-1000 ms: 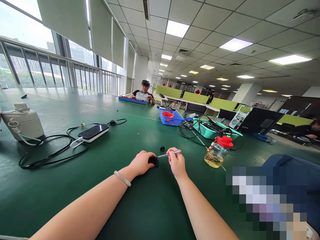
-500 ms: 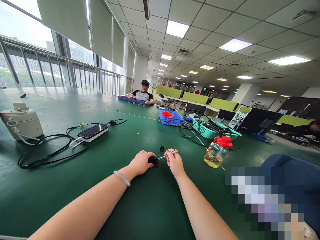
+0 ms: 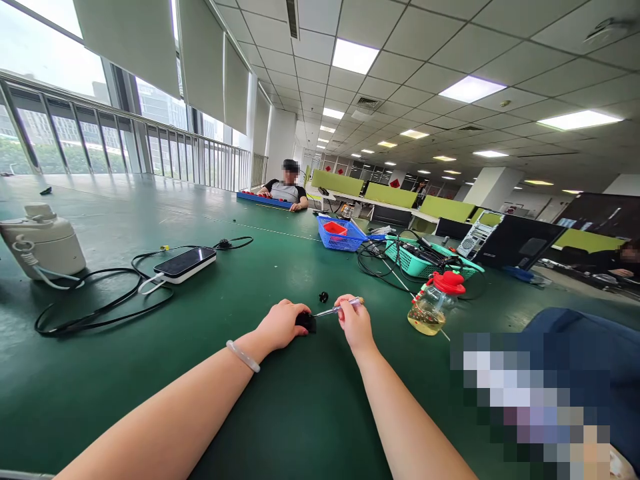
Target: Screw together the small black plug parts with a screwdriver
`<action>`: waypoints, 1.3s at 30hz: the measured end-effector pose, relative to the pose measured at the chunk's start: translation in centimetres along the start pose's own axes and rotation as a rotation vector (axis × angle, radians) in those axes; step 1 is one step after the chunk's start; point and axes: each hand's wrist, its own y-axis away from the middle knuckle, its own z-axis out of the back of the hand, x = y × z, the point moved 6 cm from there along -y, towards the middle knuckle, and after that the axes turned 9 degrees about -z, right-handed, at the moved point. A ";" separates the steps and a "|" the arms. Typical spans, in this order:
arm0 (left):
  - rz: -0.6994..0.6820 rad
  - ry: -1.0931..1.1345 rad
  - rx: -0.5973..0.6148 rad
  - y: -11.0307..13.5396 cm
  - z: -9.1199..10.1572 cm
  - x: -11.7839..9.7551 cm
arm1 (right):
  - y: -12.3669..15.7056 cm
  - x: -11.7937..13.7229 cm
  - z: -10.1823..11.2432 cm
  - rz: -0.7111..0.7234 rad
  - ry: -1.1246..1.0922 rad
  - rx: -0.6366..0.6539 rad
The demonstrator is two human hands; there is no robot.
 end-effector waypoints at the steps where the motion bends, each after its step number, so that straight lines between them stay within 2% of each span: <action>1: 0.004 0.001 0.001 0.0 0.0 0.0 | 0.0 0.1 0.2 -0.022 -0.028 0.001; 4: 0.025 0.008 -0.001 0.0 0.0 0.1 | 0.1 0.7 0.8 -0.047 -0.092 0.012; 9: 0.035 0.009 0.005 0.1 0.0 0.1 | 0.2 1.4 1.1 0.016 -0.086 0.089; 15: -0.002 0.000 0.005 0.0 0.0 -0.2 | 1.2 2.1 -0.7 0.144 0.245 0.229; 19: -0.023 -0.013 0.004 0.0 -0.1 -0.2 | 2.0 3.1 -1.1 0.208 0.351 0.224; 25: -0.053 -0.027 0.007 0.0 -0.1 -0.4 | 3.1 4.3 -1.8 0.273 0.352 0.225; 32: -0.099 -0.046 0.017 0.0 -0.1 -0.7 | 3.8 4.3 -3.5 0.337 0.482 0.259; 39: -0.111 -0.062 0.011 0.0 0.0 -0.7 | 3.8 4.5 -3.2 0.356 0.498 0.236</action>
